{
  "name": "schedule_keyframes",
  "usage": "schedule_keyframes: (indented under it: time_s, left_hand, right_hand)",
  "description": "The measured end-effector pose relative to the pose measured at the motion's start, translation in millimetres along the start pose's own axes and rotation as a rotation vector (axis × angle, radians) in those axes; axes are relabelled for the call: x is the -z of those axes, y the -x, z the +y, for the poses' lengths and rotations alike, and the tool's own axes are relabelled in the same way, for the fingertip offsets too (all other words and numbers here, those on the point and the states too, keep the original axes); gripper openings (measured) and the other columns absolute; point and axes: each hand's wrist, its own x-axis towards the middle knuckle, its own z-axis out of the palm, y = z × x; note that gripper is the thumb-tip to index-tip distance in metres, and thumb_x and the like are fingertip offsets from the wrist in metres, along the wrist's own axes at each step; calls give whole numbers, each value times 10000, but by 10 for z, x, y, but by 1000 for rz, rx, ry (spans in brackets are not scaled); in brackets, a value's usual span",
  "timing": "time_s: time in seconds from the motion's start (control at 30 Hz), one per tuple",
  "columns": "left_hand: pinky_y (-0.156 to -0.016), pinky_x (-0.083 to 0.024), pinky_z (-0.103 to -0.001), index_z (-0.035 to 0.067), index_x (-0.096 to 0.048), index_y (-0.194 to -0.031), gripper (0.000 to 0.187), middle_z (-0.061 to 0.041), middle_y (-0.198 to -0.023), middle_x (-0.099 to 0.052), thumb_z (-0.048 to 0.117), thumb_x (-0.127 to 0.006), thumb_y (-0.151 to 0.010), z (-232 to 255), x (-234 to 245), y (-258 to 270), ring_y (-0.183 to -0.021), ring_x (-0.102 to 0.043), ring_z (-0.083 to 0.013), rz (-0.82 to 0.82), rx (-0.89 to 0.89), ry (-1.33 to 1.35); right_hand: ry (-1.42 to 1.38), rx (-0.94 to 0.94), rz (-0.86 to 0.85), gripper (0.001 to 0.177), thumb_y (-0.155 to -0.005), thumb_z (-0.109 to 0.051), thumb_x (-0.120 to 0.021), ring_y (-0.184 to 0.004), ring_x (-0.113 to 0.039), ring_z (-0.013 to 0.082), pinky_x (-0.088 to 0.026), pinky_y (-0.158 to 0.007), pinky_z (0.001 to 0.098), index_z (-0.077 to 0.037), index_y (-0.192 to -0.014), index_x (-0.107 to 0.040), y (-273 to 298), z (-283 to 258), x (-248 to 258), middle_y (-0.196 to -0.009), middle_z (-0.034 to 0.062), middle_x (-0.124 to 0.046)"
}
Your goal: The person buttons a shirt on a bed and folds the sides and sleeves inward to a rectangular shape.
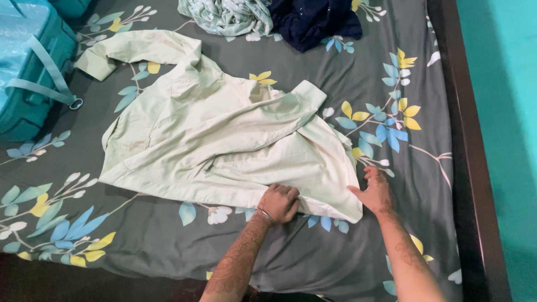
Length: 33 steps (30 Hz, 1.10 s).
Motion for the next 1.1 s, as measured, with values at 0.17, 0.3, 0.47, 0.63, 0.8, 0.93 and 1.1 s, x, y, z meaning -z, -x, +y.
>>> schedule_keyframes:
  time_s: [0.17, 0.3, 0.47, 0.63, 0.8, 0.93, 1.1]
  left_hand:
    - [-912, -442, -472, 143, -694, -960, 211, -99, -900, -751, 346, -642, -926, 26, -173, -251, -910, -701, -304, -11, 286, 48]
    - [-958, -426, -458, 130, -666, -1057, 236, -74, -944, -760, 346, -603, -985, 19, -139, -323, -949, -708, -292, -63, 363, 130]
    - [-1060, -369, -509, 132, -633, -1190, 332, -90, -1130, -680, 354, -623, -942, -20, -17, -143, -1166, -595, -283, -25, 241, -205]
    - [-1229, -288, -490, 135, -554, -1333, 333, -95, -1465, -531, 288, -536, -1038, -477, 51, 267, -1451, -430, -286, 217, 481, -350]
    - [-1227, -22, -541, 238, -272, -1582, 622, -75, -1676, -151, 434, -392, -1003, -645, 198, 237, -1545, -86, -248, -22, 695, -427]
    - [-1248, 64, -534, 284, -87, -1651, 685, -26, -1731, 35, 503, -308, -1040, -585, 331, 172, -1586, 50, -226, -261, 799, -352]
    - [-1237, 121, -553, 287, -4, -1653, 783, -25, -1734, 119, 622, -302, -1012, -552, 460, 48, -1589, 125, -231, -403, 860, -270]
  right_hand:
    - [-612, 41, -258, 524, -897, -487, -744, -803, -735, 111, -566, -768, 263, 28, -972, -808, 145, 124, -48, -877, 67, -819]
    - [-381, 10, -434, 465, -800, -438, -813, -758, -681, 114, -546, -705, 295, -10, -980, -812, 226, 120, -48, -832, 57, -797]
    - [27, 0, -569, 504, -804, -485, -809, -776, -740, 151, -557, -751, 306, -20, -997, -791, 110, 57, 45, -839, 93, -791]
    - [348, -105, -718, 491, -760, -499, -861, -929, -733, 213, -545, -840, 331, -98, -1038, -814, -140, -554, 198, -1007, 95, -794]
    - [135, 269, 34, 439, -880, -400, -746, -1137, -693, 269, -571, -946, 404, -135, -1228, -716, -162, -1289, -435, -1296, 62, -693]
    - [169, 764, 22, 777, -792, -394, -813, -1398, -483, 330, -446, -1129, 469, -18, -1412, -535, -114, -1716, -1117, -1533, 123, -476]
    - [408, 393, -352, 1137, -741, -427, -888, -1531, -222, 382, -404, -1160, 476, -34, -1560, -204, -338, -2137, -1203, -1666, 230, -103]
